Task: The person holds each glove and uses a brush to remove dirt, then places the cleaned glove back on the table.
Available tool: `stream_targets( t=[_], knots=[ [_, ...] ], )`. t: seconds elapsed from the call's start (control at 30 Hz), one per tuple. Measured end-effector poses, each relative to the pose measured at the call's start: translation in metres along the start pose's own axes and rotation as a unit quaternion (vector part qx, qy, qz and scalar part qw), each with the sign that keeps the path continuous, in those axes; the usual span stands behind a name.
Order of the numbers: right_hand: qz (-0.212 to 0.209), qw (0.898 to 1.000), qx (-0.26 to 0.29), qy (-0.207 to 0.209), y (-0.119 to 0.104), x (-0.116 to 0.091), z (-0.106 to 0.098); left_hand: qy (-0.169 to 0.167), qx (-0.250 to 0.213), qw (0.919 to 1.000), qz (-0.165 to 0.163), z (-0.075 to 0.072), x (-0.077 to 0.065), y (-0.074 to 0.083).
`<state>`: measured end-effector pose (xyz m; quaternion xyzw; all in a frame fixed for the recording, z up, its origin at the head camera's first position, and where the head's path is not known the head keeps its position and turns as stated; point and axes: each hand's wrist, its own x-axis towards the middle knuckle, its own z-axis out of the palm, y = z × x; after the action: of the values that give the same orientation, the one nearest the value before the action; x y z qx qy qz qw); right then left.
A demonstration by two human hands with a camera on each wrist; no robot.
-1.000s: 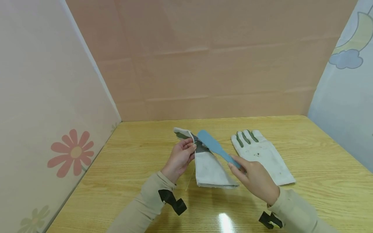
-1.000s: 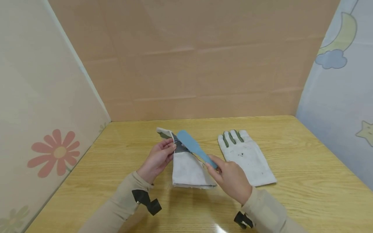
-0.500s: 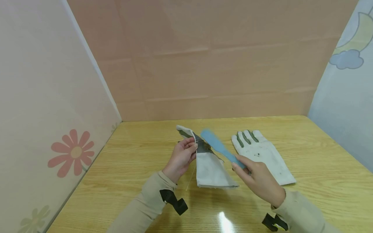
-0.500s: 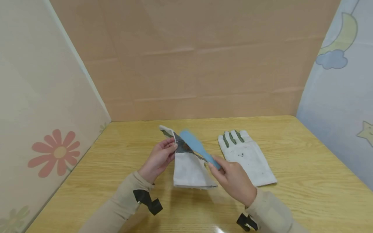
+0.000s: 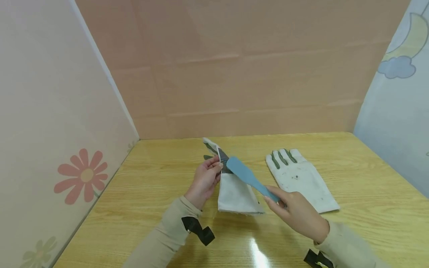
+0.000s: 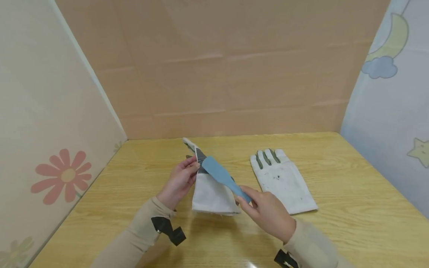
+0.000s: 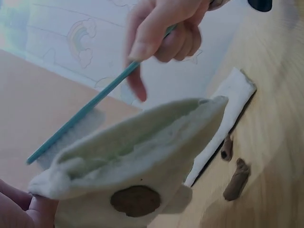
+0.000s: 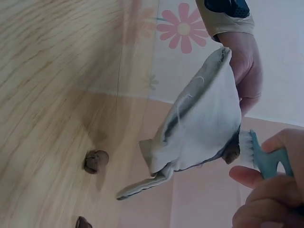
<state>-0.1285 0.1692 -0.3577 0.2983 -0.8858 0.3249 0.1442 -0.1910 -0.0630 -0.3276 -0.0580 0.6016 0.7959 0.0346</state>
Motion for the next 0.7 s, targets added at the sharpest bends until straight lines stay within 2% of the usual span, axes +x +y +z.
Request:
stream_targets(
  t=[0.17,0.43,0.7],
  knots=[
    [-0.029,0.999,0.022,0.018,0.005,-0.004,-0.003,0.005,0.003,1.0,-0.004,-0.002,0.001,0.003],
    [-0.018,0.998,0.048,0.044,-0.001,0.008,-0.01,-0.011,0.015,0.9997,-0.014,0.0,-0.001,0.001],
    [-0.002,0.999,0.05,-0.013,-0.004,0.008,-0.002,-0.011,0.008,0.9998,-0.014,0.0,-0.002,-0.001]
  ],
)
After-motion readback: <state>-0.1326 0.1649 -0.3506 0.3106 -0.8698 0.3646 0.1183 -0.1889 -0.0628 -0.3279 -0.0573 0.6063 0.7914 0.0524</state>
